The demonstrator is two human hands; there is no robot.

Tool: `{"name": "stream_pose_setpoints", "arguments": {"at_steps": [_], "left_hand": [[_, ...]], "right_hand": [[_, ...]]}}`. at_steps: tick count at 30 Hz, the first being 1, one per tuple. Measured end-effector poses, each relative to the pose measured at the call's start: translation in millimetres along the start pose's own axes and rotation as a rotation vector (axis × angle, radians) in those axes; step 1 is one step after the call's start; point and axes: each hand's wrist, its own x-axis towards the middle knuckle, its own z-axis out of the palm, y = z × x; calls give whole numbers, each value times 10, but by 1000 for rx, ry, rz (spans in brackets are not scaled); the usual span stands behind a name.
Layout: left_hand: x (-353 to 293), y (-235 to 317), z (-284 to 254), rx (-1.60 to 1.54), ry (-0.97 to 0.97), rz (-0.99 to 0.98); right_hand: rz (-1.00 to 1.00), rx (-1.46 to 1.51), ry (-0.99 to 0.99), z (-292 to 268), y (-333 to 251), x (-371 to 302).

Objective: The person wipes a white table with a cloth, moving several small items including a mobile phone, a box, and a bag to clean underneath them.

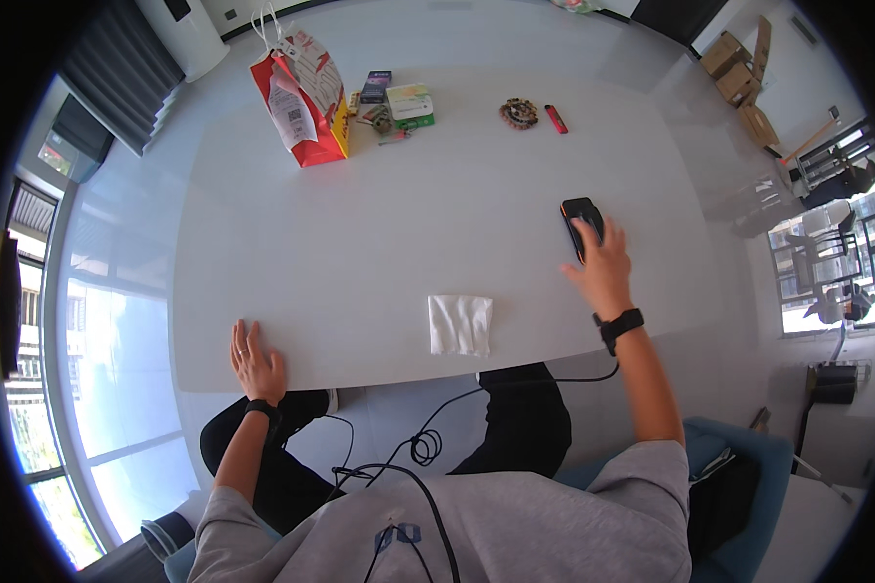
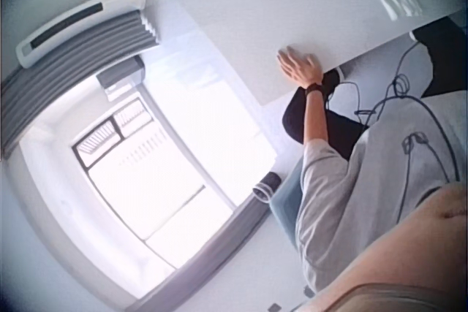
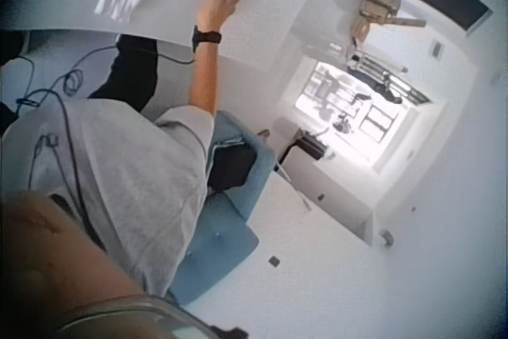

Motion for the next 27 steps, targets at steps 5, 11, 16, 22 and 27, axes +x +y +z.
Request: {"name": "stream_pose_setpoints", "arguments": {"at_steps": [5,11,16,22,27], "left_hand": [[-45,-7,39,2,20,-27],[-36,0,52,5,23,-4],[-21,-59,95,16,26,-22],[-3,-59,40,10,-16,12],[45,-12,-43,8,-85,-3]], "right_hand": [[-463,455,-288,131,-1068,-644],[-592,256,-311,486,-1368,-979],[-546,273,-333,771,-1327,-512],[-274,481,-518,1041,-1337,656],[-147,501,-514,1322,-1165,1663]]}}
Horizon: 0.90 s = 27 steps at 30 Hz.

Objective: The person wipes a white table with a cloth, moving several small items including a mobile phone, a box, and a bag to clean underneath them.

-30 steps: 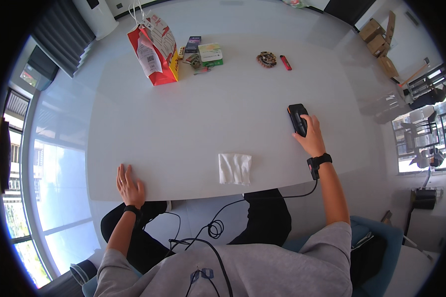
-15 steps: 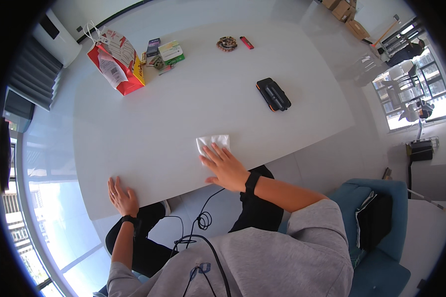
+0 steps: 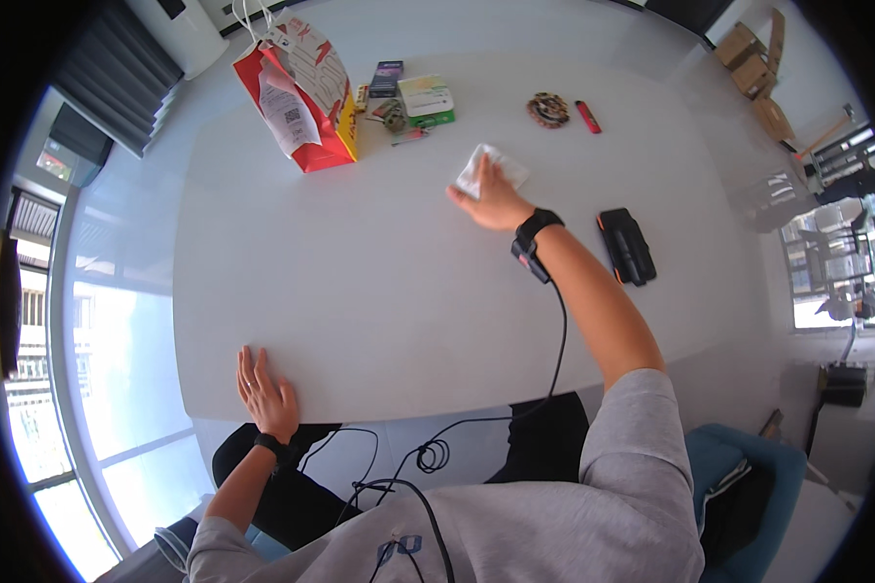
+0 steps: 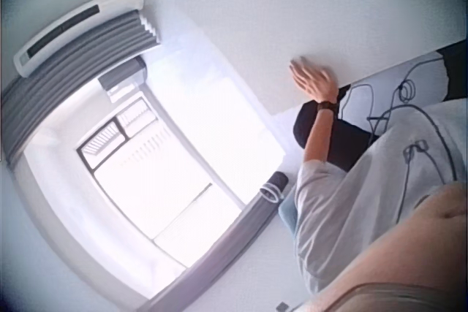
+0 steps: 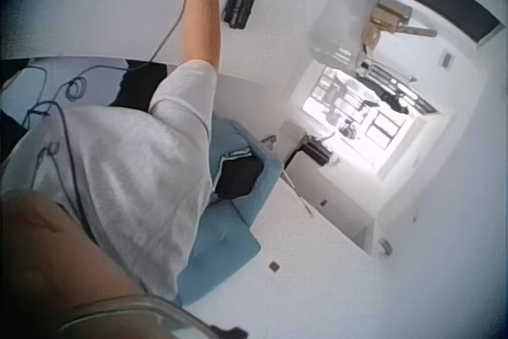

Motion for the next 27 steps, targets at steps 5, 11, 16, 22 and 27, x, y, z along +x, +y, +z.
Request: {"name": "stream_pose_setpoints", "arguments": {"at_steps": [5,11,16,22,27], "left_hand": [[25,12,-45,-7,-53,-5],[19,-22,-8,30,-113,-48],[47,-19,17,-5,-98,-8],[72,-3,29,6,-84,13],[14,2,-33,33,-63,-1]], "right_hand": [[132,70,146,-246,291,947],[149,64,108,-684,400,1769],[191,-234,39,-839,260,1936],[-81,-350,-13,-602,526,1565],[-66,-351,24,-199,171,504]]}}
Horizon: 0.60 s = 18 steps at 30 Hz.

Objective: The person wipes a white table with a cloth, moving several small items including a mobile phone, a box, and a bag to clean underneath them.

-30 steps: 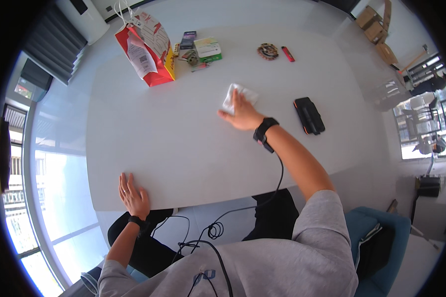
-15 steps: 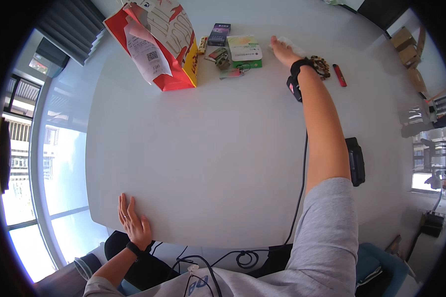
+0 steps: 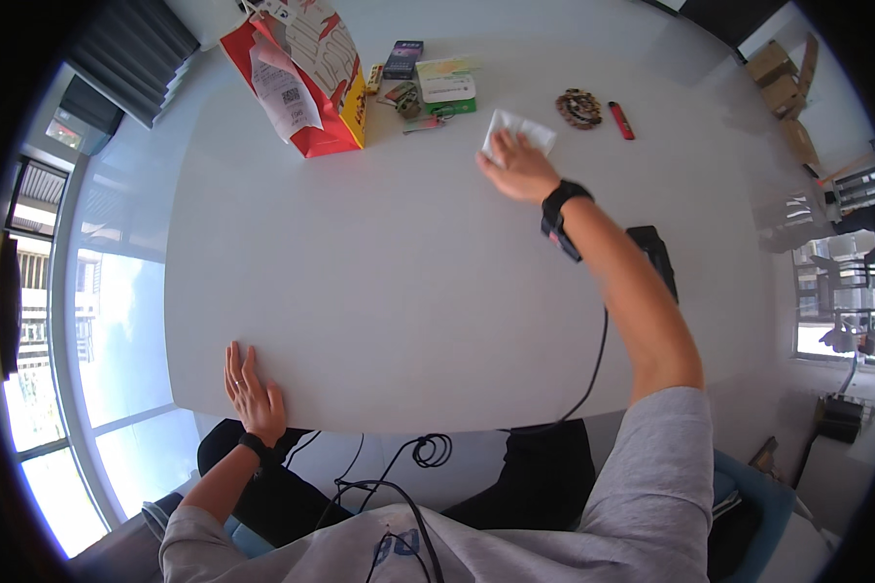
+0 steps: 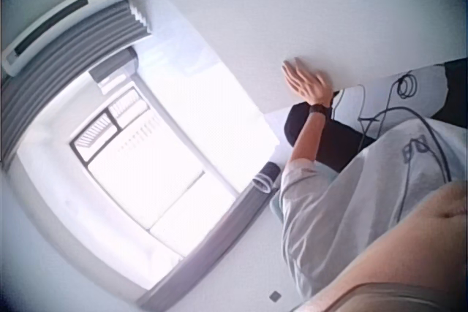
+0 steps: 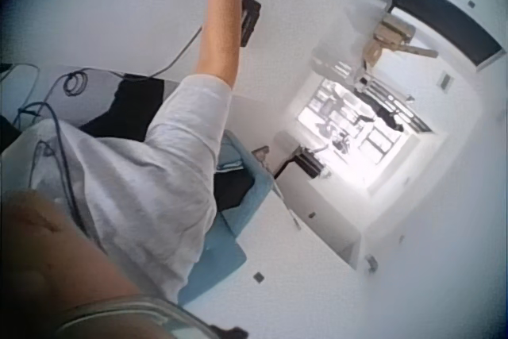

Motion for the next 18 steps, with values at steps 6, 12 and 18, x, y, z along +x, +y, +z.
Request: {"name": "stream_pose_setpoints", "arguments": {"at_steps": [6,12,18], "left_hand": [[-58,-11,67,-2,58,11],[-82,-9,108,-26,112,4],[-91,-40,175,-27,179,-6]], "right_hand": [[-85,-20,-18,300,-465,-1253],[-82,30,-50,500,-1074,-2295],[-158,-55,21,730,-1584,-3065]]}}
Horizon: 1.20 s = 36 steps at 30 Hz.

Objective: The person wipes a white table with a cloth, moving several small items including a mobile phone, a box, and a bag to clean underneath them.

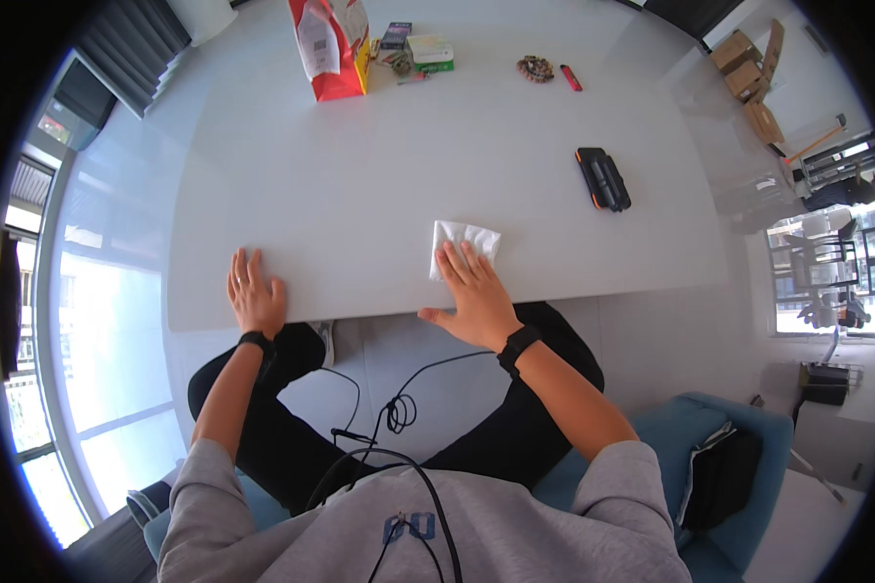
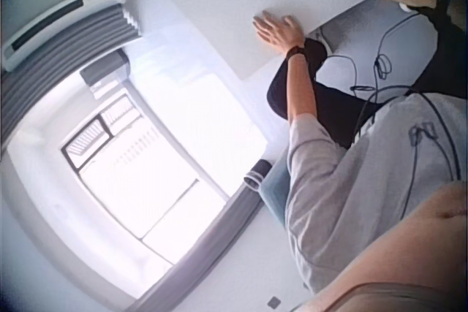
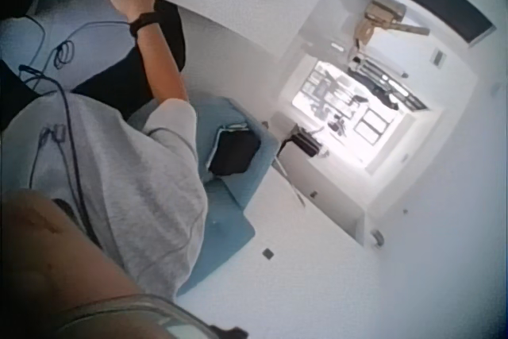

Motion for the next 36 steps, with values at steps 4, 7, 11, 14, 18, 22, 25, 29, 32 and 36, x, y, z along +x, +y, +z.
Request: {"name": "stream_pose_setpoints", "arguments": {"at_steps": [4,7,11,14,18,22,25,29,32,36], "left_hand": [[-6,-46,63,13,40,-3],[2,-62,122,11,97,-1],[-11,-55,150,-10,106,-22],[-58,-97,151,-34,99,-42],[-18,-60,133,-31,83,-61],[-12,-45,115,-14,80,-68],[-18,-47,135,-17,94,-62],[-30,-81,122,-48,114,-59],[-7,-48,125,-24,102,-63],[-4,22,124,-68,92,-49]], "right_hand": [[4,21,237,198,-186,-254],[33,-84,444,298,-231,-286],[67,-93,521,300,-374,-345],[243,133,327,116,-551,-434],[426,1076,308,-15,-462,-539],[453,1595,245,-252,-478,-565],[451,1632,228,-328,-477,-523],[432,1647,225,-354,-451,-418],[451,1615,267,-432,-423,-304],[386,1221,436,-591,-170,-172]]}}
